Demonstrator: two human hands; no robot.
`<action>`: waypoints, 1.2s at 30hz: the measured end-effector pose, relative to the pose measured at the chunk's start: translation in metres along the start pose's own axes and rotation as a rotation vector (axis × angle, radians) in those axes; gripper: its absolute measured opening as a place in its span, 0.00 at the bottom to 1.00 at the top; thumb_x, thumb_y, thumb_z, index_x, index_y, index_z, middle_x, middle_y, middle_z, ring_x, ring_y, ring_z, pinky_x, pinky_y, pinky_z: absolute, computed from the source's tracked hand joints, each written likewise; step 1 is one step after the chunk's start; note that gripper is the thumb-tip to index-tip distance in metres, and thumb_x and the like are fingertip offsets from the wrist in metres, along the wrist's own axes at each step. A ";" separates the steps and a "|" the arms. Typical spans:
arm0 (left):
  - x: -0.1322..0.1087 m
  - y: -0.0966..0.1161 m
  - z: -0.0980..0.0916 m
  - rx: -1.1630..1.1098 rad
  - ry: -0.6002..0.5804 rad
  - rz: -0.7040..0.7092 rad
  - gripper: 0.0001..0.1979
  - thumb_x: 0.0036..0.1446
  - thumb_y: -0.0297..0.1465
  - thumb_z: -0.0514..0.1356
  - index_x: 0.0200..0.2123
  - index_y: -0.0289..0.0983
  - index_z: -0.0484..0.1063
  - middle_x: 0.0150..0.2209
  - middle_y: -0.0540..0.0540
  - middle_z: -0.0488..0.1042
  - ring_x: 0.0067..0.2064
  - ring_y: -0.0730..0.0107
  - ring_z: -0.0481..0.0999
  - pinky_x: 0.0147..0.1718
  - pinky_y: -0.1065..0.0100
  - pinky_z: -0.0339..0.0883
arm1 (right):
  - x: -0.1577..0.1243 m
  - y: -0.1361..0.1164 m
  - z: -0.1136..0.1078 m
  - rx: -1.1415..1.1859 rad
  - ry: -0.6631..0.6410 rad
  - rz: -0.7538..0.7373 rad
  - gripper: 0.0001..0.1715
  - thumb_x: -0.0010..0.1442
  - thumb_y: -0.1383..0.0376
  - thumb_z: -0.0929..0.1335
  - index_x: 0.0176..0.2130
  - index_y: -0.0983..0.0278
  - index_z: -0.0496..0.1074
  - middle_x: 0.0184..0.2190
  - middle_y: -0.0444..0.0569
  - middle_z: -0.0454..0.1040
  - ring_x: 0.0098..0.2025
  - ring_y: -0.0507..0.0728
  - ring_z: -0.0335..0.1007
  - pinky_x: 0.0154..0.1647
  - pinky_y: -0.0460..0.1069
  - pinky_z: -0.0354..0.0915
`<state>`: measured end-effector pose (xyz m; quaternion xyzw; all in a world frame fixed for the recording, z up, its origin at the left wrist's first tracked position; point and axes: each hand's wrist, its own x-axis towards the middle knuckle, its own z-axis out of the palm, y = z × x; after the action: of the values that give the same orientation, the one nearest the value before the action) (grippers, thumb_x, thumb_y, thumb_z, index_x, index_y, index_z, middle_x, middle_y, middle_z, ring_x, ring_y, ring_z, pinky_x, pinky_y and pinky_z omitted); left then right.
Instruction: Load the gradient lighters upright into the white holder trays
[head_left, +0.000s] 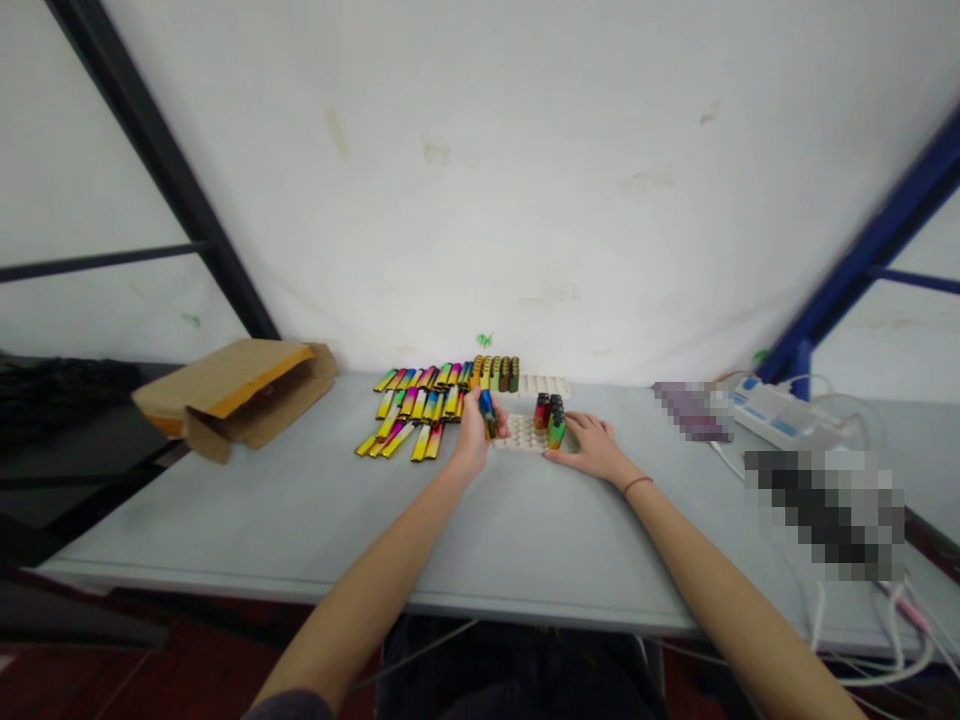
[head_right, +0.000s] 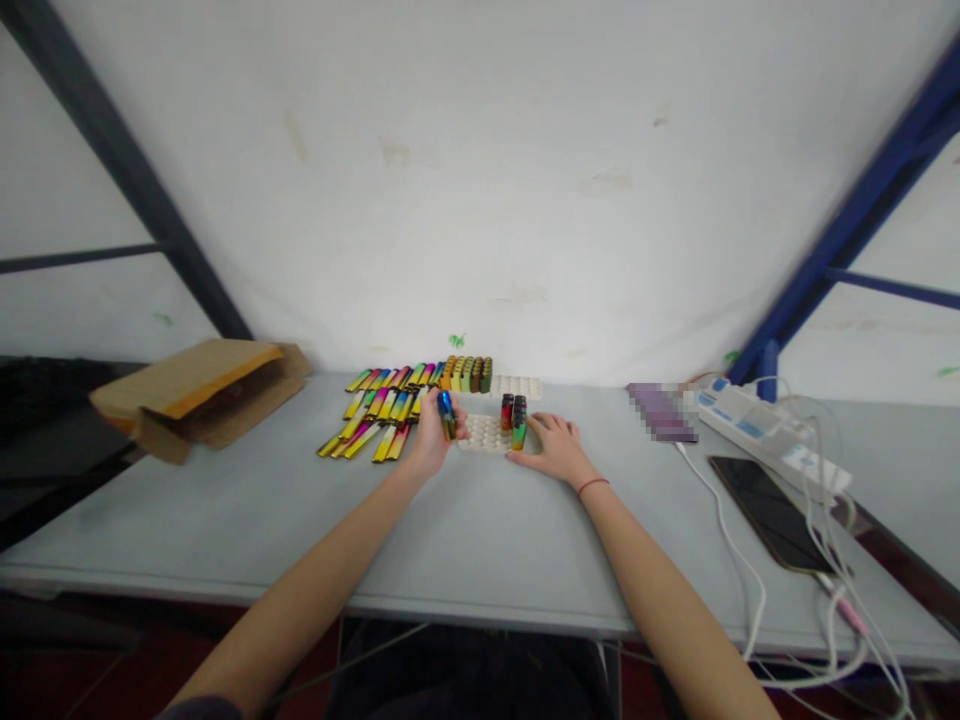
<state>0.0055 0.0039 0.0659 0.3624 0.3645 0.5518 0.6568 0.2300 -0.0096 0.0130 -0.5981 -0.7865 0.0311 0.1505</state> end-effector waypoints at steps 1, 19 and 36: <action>-0.001 0.000 0.000 -0.011 -0.007 -0.025 0.22 0.61 0.50 0.45 0.25 0.40 0.58 0.15 0.56 0.56 0.15 0.78 0.55 0.17 0.74 0.56 | 0.000 0.000 0.000 0.000 -0.002 0.001 0.44 0.57 0.38 0.66 0.62 0.61 0.67 0.63 0.59 0.66 0.63 0.70 0.60 0.60 0.63 0.56; -0.002 -0.005 0.003 -0.062 0.050 -0.153 0.19 0.61 0.41 0.43 0.20 0.40 0.53 0.13 0.58 0.45 0.13 0.81 0.40 0.12 0.76 0.36 | -0.001 0.000 -0.001 0.006 0.001 -0.006 0.43 0.58 0.39 0.67 0.61 0.63 0.67 0.63 0.59 0.66 0.62 0.69 0.60 0.61 0.63 0.55; 0.001 -0.004 -0.001 -0.078 0.068 -0.067 0.16 0.61 0.41 0.44 0.24 0.40 0.55 0.14 0.59 0.46 0.13 0.80 0.44 0.13 0.76 0.38 | 0.000 0.001 0.001 0.007 0.004 -0.001 0.43 0.58 0.39 0.67 0.62 0.62 0.67 0.63 0.59 0.66 0.63 0.70 0.60 0.61 0.64 0.55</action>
<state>0.0064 0.0048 0.0616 0.3054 0.3767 0.5552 0.6757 0.2307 -0.0091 0.0120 -0.5971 -0.7865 0.0326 0.1541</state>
